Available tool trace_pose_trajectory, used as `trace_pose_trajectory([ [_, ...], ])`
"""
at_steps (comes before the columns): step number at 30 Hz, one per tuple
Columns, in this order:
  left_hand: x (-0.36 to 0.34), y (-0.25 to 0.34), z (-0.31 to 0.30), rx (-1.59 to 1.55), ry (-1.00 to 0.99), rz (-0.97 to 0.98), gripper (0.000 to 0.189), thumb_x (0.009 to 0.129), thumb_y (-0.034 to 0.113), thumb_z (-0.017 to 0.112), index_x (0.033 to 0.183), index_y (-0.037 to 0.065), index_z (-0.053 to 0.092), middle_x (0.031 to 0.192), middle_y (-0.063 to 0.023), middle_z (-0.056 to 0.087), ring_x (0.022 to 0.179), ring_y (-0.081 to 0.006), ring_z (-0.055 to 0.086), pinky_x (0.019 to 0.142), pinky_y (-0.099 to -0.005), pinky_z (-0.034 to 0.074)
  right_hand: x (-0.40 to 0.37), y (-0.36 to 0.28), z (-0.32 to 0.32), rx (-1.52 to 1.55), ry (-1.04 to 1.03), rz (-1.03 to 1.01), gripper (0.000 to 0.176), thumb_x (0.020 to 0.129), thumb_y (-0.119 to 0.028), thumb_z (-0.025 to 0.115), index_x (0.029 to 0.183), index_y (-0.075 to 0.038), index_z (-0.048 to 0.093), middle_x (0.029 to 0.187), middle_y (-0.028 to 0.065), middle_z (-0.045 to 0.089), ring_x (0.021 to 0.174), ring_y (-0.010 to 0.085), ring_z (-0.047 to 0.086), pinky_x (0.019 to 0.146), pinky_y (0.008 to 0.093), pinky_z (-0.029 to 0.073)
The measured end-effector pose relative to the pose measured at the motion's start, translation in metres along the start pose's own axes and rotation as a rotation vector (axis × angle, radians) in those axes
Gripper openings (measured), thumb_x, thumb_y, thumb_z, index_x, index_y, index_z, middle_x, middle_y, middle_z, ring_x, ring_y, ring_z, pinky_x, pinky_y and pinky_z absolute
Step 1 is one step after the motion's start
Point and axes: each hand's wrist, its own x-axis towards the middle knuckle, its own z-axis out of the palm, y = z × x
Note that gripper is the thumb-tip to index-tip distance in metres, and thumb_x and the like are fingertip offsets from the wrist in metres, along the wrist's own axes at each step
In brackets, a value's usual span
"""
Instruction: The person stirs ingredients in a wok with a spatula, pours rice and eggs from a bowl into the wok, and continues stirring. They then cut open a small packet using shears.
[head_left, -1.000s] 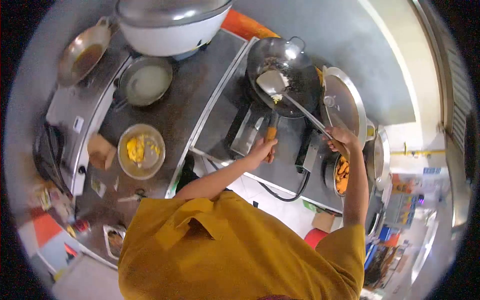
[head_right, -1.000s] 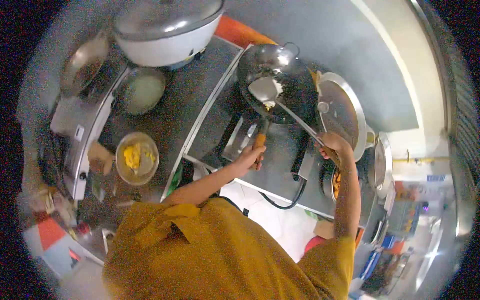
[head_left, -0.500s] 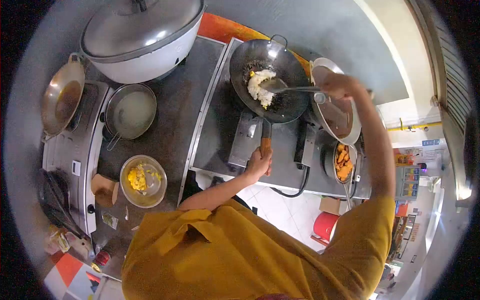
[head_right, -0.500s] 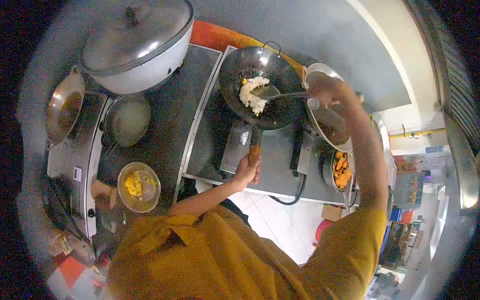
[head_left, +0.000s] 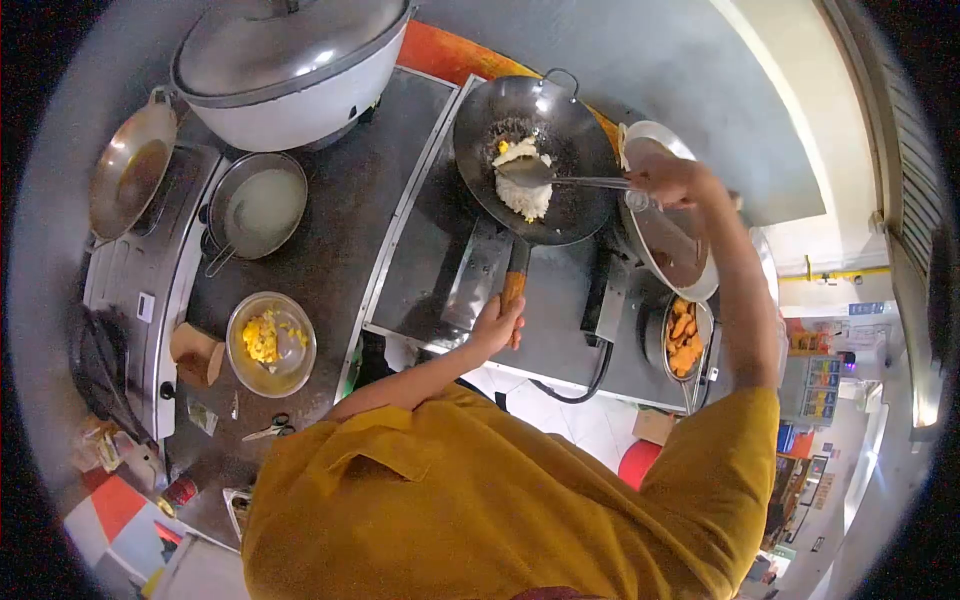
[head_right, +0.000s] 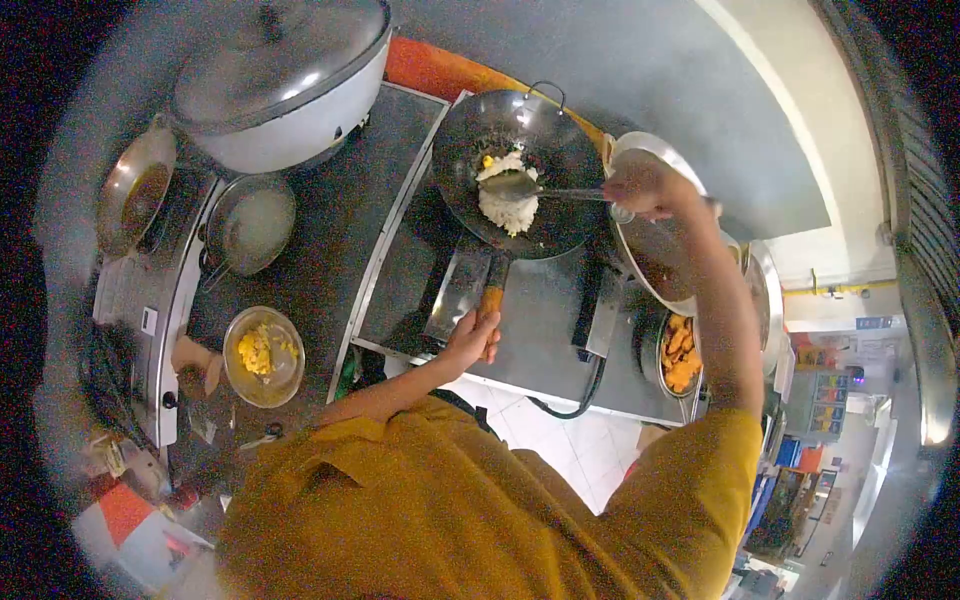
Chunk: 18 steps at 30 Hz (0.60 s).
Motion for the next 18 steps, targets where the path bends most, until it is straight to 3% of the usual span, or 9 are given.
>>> trace_pose_trajectory([
  [4, -0.005, -0.012, -0.01, 0.022, -0.072, 0.119, 0.031, 0.097, 0.038, 0.049, 0.103, 0.009, 0.041, 0.082, -0.0041, 0.052, 0.06, -0.0132, 0.055, 0.052, -0.0295, 0.05, 0.014, 0.023, -0.012, -0.066, -0.154, -0.1, 0.022, 0.088, -0.024, 0.055, 0.089, -0.004, 0.062, 0.06, 0.0076, 0.058, 0.039, 0.0187, 0.049, 0.038, 0.0369, 0.041],
  [6, -0.013, -0.01, -0.011, 0.025, -0.086, 0.1, 0.032, 0.097, 0.039, 0.048, 0.106, 0.008, 0.042, 0.087, -0.0055, 0.054, 0.065, -0.0151, 0.058, 0.058, -0.0308, 0.052, 0.042, 0.035, 0.018, 0.059, -0.001, 0.024, 0.026, 0.089, -0.027, 0.055, 0.093, -0.003, 0.062, 0.065, 0.011, 0.062, 0.046, 0.0209, 0.055, 0.047, 0.0377, 0.047],
  [8, -0.026, 0.008, -0.015, -0.121, -0.1, -0.034, 0.033, 0.098, 0.037, 0.046, 0.112, 0.007, 0.044, 0.094, -0.0083, 0.057, 0.069, -0.0173, 0.061, 0.062, -0.0318, 0.054, 0.017, 0.023, -0.001, 0.033, -0.032, 0.013, 0.031, 0.091, -0.032, 0.052, 0.094, -0.003, 0.062, 0.062, 0.0109, 0.058, 0.045, 0.0207, 0.052, 0.046, 0.0371, 0.045],
  [10, -0.026, -0.009, -0.053, -0.209, -0.019, -0.175, 0.033, 0.098, 0.036, 0.047, 0.112, 0.006, 0.049, 0.082, -0.0076, 0.057, 0.067, -0.0179, 0.06, 0.058, -0.0334, 0.052, 0.005, 0.021, -0.015, -0.105, -0.105, -0.115, 0.035, 0.094, -0.035, 0.049, 0.093, -0.003, 0.062, 0.057, 0.0101, 0.051, 0.04, 0.02, 0.047, 0.041, 0.0365, 0.041],
  [11, -0.023, -0.023, -0.077, -0.18, 0.107, -0.301, 0.032, 0.097, 0.034, 0.049, 0.109, 0.005, 0.053, 0.079, -0.0068, 0.057, 0.066, -0.0182, 0.061, 0.056, -0.033, 0.052, 0.018, 0.032, -0.005, -0.172, -0.092, -0.193, 0.035, 0.094, -0.035, 0.049, 0.094, -0.002, 0.062, 0.055, 0.0104, 0.05, 0.039, 0.0203, 0.046, 0.04, 0.0367, 0.041],
  [13, -0.02, -0.061, -0.132, 0.311, 0.1, -0.235, 0.027, 0.094, 0.03, 0.055, 0.101, 0.004, 0.057, 0.077, -0.0044, 0.056, 0.064, -0.0177, 0.061, 0.052, -0.0308, 0.051, 0.053, 0.063, 0.025, -0.176, -0.029, -0.269, 0.035, 0.094, -0.035, 0.049, 0.093, -0.002, 0.062, 0.054, 0.0106, 0.049, 0.038, 0.0208, 0.045, 0.039, 0.037, 0.04],
  [15, -0.017, -0.081, -0.156, 0.318, 0.041, -0.283, 0.029, 0.095, 0.029, 0.054, 0.107, 0.002, 0.053, 0.088, -0.0092, 0.059, 0.073, -0.0209, 0.064, 0.061, -0.0324, 0.054, -0.01, -0.011, -0.014, -0.088, -0.055, 0.089, 0.035, 0.092, -0.035, 0.051, 0.09, -0.001, 0.062, 0.052, 0.0086, 0.051, 0.039, 0.0194, 0.047, 0.038, 0.0357, 0.039],
  [16, -0.012, -0.089, -0.164, 0.333, -0.017, -0.323, 0.031, 0.096, 0.027, 0.053, 0.113, 0.0, 0.049, 0.1, -0.014, 0.062, 0.083, -0.0242, 0.066, 0.07, -0.0339, 0.057, -0.023, -0.016, -0.03, -0.101, -0.058, 0.083, 0.035, 0.092, -0.035, 0.051, 0.09, -0.001, 0.062, 0.052, 0.0086, 0.051, 0.039, 0.0194, 0.047, 0.038, 0.0357, 0.039],
  [18, -0.014, -0.085, -0.15, 0.151, 0.054, -0.1, 0.023, 0.097, 0.021, 0.053, 0.108, 0.002, 0.053, 0.092, -0.0105, 0.065, 0.082, -0.0219, 0.067, 0.07, -0.0312, 0.056, -0.025, -0.016, -0.046, -0.143, -0.252, 0.213, 0.037, 0.092, -0.038, 0.052, 0.091, -0.002, 0.061, 0.053, 0.0059, 0.053, 0.04, 0.019, 0.048, 0.038, 0.0347, 0.039],
])
